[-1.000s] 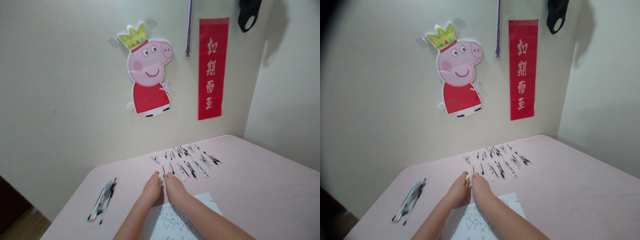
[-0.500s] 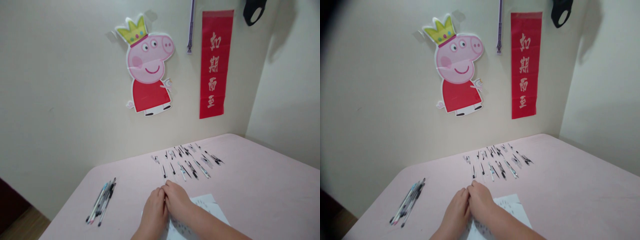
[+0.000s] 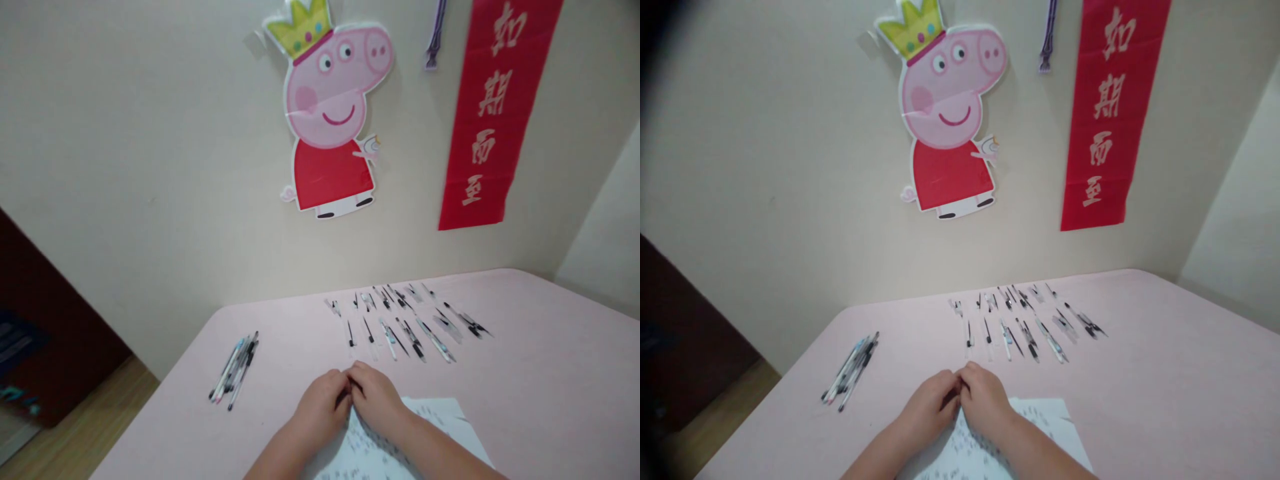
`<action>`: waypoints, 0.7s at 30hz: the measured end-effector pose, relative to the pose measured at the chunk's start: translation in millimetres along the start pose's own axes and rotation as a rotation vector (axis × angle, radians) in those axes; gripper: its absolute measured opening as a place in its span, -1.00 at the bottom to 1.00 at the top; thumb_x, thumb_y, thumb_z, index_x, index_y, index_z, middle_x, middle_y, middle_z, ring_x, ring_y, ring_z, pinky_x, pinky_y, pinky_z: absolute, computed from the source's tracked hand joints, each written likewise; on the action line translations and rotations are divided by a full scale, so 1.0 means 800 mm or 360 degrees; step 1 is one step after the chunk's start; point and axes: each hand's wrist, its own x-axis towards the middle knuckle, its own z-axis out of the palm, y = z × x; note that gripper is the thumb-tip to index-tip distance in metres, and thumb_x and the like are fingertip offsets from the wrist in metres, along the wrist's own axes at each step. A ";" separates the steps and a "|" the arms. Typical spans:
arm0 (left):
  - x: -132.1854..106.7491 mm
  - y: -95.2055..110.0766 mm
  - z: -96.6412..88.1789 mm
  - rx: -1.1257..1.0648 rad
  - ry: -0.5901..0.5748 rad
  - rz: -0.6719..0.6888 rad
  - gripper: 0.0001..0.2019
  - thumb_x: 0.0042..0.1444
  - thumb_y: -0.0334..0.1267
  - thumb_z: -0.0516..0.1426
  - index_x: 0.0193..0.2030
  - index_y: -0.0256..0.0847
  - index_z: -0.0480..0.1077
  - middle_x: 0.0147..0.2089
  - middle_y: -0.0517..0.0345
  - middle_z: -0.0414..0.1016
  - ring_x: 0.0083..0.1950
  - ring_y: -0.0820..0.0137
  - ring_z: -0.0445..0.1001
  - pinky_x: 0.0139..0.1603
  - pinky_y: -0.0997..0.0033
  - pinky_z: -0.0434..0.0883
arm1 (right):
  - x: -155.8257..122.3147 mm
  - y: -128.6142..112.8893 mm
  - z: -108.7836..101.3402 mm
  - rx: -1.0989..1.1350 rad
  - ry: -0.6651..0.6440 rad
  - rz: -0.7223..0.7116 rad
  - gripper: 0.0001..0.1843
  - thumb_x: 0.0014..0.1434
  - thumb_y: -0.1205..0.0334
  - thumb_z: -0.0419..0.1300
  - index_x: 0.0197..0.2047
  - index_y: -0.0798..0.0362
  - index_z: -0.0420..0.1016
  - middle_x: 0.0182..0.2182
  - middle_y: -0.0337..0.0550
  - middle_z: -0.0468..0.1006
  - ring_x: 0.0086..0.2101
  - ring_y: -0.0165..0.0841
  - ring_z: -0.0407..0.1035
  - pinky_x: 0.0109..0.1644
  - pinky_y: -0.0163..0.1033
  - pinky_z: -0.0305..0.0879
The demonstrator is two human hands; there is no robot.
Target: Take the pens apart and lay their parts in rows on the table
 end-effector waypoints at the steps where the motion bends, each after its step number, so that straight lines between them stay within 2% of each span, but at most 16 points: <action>1: 0.000 -0.006 -0.006 0.0028 0.0002 -0.0017 -0.84 0.11 -0.35 -0.02 -0.26 -0.19 0.37 -0.24 0.11 0.44 -0.20 0.38 0.38 -0.20 0.45 0.25 | 0.000 0.001 0.001 0.0038 0.0002 -0.0026 -0.70 0.06 0.46 -0.03 -0.30 0.05 0.49 -0.33 -0.14 0.49 -0.27 -0.34 0.37 -0.18 -0.31 0.17; 4: 0.001 -0.027 -0.026 0.0170 0.0092 -0.0194 -0.83 0.12 -0.34 -0.03 -0.29 -0.20 0.38 -0.26 0.11 0.43 -0.23 0.39 0.38 -0.22 0.45 0.24 | 0.001 0.005 0.002 0.0121 0.0017 -0.0090 -0.66 0.06 0.46 -0.04 -0.24 0.03 0.52 -0.29 -0.14 0.50 -0.24 -0.33 0.38 -0.15 -0.31 0.18; 11: -0.005 -0.087 -0.073 0.0626 0.0402 -0.0686 -0.79 0.17 -0.33 -0.07 -0.31 -0.25 0.38 -0.22 0.00 0.44 -0.18 0.31 0.41 -0.18 0.36 0.24 | 0.000 0.005 0.001 0.0150 0.0020 -0.0098 -0.68 0.07 0.44 -0.01 -0.25 0.02 0.53 -0.30 -0.16 0.51 -0.27 -0.35 0.39 -0.18 -0.31 0.19; 15: -0.018 -0.116 -0.098 0.0947 0.0495 -0.0800 -0.79 0.15 -0.37 -0.06 -0.22 -0.30 0.39 -0.12 -0.09 0.42 -0.07 0.23 0.39 -0.08 0.32 0.26 | -0.001 0.002 -0.003 0.0137 0.0021 -0.0079 -0.71 0.07 0.41 0.02 -0.25 0.02 0.53 -0.31 -0.16 0.51 -0.28 -0.35 0.39 -0.19 -0.30 0.20; 21: -0.031 -0.138 -0.112 0.1160 0.0523 -0.1030 -0.75 0.14 -0.36 -0.06 -0.15 -0.32 0.39 -0.17 -0.11 0.42 -0.13 0.16 0.43 -0.23 0.30 0.31 | 0.000 0.002 -0.002 0.0125 0.0047 -0.0074 -0.70 0.05 0.43 0.02 -0.26 0.02 0.53 -0.31 -0.16 0.52 -0.26 -0.35 0.40 -0.17 -0.31 0.20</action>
